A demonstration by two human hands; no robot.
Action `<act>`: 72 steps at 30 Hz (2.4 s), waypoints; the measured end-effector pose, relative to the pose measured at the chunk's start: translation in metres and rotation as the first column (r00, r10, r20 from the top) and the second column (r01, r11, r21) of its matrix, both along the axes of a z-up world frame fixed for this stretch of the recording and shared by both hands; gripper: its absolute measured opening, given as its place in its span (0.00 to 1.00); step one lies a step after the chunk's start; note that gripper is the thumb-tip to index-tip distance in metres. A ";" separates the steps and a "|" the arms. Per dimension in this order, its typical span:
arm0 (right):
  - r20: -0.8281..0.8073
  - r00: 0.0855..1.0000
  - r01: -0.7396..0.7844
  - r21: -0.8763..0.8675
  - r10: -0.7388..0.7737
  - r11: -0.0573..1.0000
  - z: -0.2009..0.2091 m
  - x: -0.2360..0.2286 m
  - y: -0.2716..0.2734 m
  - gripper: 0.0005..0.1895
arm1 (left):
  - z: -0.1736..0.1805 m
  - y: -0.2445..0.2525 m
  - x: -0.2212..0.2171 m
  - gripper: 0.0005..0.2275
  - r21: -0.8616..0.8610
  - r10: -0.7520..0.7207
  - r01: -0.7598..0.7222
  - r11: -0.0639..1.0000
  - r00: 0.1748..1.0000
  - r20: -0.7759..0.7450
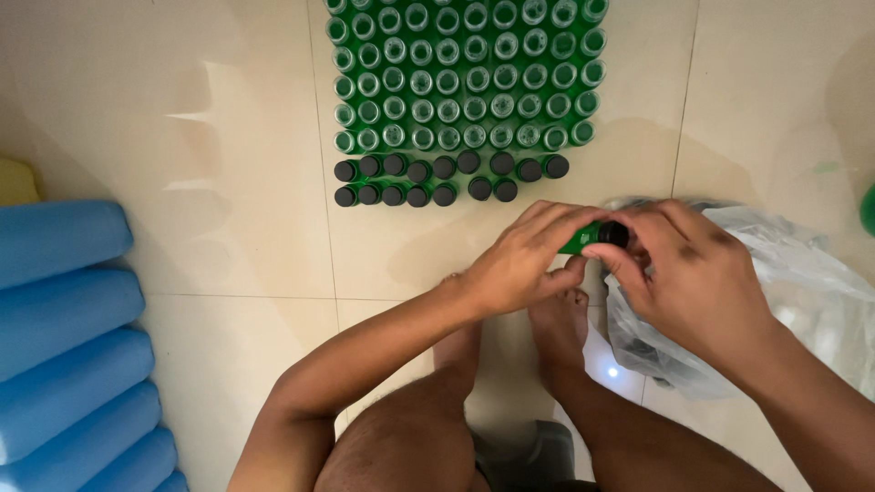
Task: The person sits on the floor and caps a grid of small green bottles arranged on the tiled surface. They pick up black caps from a plastic bag and screw them onto the bottles one by one, working systematically across the rows.
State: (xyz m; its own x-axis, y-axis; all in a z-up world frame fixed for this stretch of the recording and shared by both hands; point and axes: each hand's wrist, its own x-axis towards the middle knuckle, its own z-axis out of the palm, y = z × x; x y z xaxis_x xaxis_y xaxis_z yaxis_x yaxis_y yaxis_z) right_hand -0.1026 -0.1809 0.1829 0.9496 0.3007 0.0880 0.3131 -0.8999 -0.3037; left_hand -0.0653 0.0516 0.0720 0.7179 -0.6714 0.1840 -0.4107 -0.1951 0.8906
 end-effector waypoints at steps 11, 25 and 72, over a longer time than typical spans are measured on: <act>0.200 0.768 -0.597 -0.120 0.608 0.793 -0.017 0.009 0.002 0.38 | 0.013 -0.005 0.006 0.13 -0.049 -0.416 0.419 0.906 0.866 -0.277; 0.348 0.903 -0.288 0.056 0.252 0.956 -0.084 0.022 0.025 0.22 | -0.020 0.002 -0.005 0.15 0.150 -0.027 0.128 0.980 0.839 -0.544; 0.056 0.993 -0.104 0.026 0.103 0.994 -0.087 0.017 0.017 0.28 | -0.021 0.003 -0.008 0.29 0.168 0.140 -0.063 0.984 0.857 -0.496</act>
State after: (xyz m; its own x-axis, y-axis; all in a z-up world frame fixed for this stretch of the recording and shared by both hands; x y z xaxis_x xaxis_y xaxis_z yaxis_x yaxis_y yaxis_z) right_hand -0.0856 -0.1639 0.0957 0.9071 0.3938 0.1489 0.4210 -0.8530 -0.3085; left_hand -0.0735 0.0545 0.0509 0.7517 -0.5809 -0.3122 0.1161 -0.3493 0.9298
